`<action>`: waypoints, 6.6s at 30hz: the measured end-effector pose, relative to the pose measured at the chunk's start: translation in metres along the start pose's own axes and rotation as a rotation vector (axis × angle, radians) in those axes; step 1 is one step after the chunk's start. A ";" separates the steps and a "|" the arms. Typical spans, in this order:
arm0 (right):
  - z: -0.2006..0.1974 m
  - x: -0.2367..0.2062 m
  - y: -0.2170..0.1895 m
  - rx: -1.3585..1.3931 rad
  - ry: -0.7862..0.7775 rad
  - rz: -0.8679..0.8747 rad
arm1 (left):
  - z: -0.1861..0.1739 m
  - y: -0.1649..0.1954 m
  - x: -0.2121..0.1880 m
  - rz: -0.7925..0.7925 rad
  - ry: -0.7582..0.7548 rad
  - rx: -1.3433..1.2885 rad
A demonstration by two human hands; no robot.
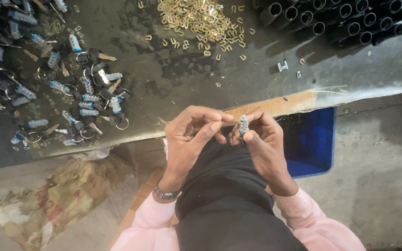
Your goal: The person sits at a workbench assembling padlock cylinder cores. They pick up a cylinder, insert key pins and springs into the plug by hand, use a small tool to press and seat the components, then place the finished cylinder with the other assembled locks on the bench.
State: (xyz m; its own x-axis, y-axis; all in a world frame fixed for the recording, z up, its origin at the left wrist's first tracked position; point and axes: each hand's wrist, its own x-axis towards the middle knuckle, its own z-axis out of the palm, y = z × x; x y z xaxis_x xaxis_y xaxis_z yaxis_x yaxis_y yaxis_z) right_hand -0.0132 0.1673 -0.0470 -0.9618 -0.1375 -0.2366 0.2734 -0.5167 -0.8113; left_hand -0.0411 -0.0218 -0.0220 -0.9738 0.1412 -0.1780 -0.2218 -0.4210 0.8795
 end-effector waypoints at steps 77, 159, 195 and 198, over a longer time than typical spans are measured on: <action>-0.002 0.000 0.022 -0.265 0.208 -0.304 | 0.008 -0.001 -0.018 0.273 0.009 0.647; 0.011 0.011 -0.051 0.231 0.149 -0.046 | -0.028 -0.002 0.004 0.677 -0.277 1.494; -0.010 -0.009 -0.008 -0.121 0.093 -0.050 | 0.023 0.012 -0.001 0.582 -0.062 0.884; -0.011 -0.011 -0.016 -0.212 0.071 -0.053 | 0.021 0.011 -0.002 0.252 -0.074 0.583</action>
State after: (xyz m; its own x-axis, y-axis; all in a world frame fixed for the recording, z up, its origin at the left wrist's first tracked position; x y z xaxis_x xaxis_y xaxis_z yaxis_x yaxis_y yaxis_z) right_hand -0.0071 0.1863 -0.0368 -0.9737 -0.0510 -0.2220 0.2262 -0.3314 -0.9160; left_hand -0.0407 -0.0080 -0.0027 -0.9820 0.1718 0.0779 0.0967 0.1043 0.9898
